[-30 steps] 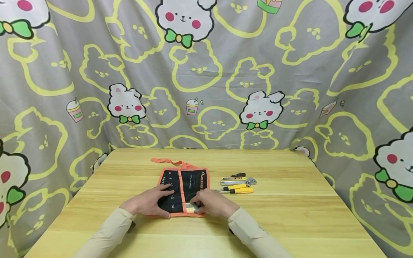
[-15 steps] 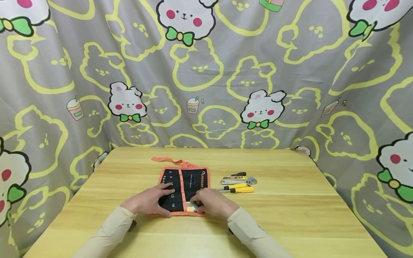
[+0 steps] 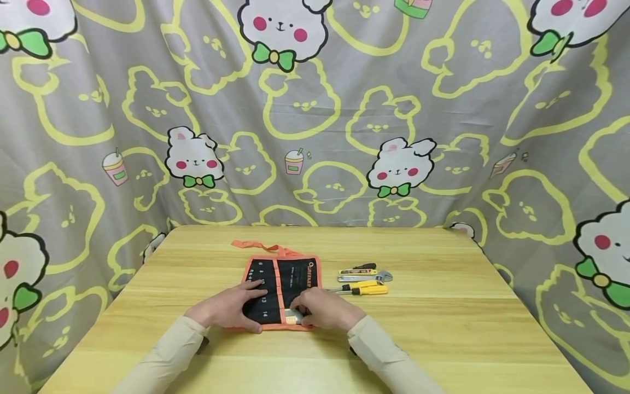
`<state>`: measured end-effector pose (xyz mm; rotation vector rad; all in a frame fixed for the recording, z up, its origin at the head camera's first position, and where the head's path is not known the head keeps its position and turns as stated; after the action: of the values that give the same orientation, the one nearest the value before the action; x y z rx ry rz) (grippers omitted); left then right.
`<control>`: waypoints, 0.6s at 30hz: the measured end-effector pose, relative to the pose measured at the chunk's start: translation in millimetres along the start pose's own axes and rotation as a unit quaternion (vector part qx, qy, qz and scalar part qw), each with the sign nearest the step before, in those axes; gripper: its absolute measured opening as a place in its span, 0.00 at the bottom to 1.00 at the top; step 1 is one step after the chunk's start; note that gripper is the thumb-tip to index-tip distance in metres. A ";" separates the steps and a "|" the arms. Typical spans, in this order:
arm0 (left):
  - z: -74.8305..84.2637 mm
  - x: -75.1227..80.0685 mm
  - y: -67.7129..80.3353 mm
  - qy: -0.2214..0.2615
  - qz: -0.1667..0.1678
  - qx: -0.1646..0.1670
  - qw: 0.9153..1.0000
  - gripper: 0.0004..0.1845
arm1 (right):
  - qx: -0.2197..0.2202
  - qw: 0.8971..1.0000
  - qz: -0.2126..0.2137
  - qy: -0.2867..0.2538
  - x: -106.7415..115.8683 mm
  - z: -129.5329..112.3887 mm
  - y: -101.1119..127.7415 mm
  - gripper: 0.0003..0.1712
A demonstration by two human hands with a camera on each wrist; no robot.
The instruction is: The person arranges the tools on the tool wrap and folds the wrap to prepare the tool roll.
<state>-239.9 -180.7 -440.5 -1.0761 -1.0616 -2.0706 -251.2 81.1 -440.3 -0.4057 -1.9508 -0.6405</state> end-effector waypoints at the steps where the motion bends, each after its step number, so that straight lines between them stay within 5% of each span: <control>1: 0.2 -0.4 0.0 0.001 0.001 -0.002 1.000 0.48 | -0.003 1.000 -0.003 -0.008 0.0 1.3 0.5 0.18; 18: 0.1 -0.6 1.9 -0.001 0.005 -0.003 1.000 0.49 | -0.004 0.997 0.067 -0.043 26.4 31.1 41.0 0.15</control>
<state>-238.1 -181.5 -440.3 -1.0834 -1.0495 -2.0677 -263.3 132.7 -417.2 -0.5726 -1.9837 -0.5531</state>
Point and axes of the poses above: each hand's wrist, its own y-axis away from the middle knuckle, its own x-axis out of the back of the hand, z = x × y, the point moved 1 cm from there along -y, towards the middle knuckle, and after that the axes turned 14 degrees about -z, right-handed, at the moved point
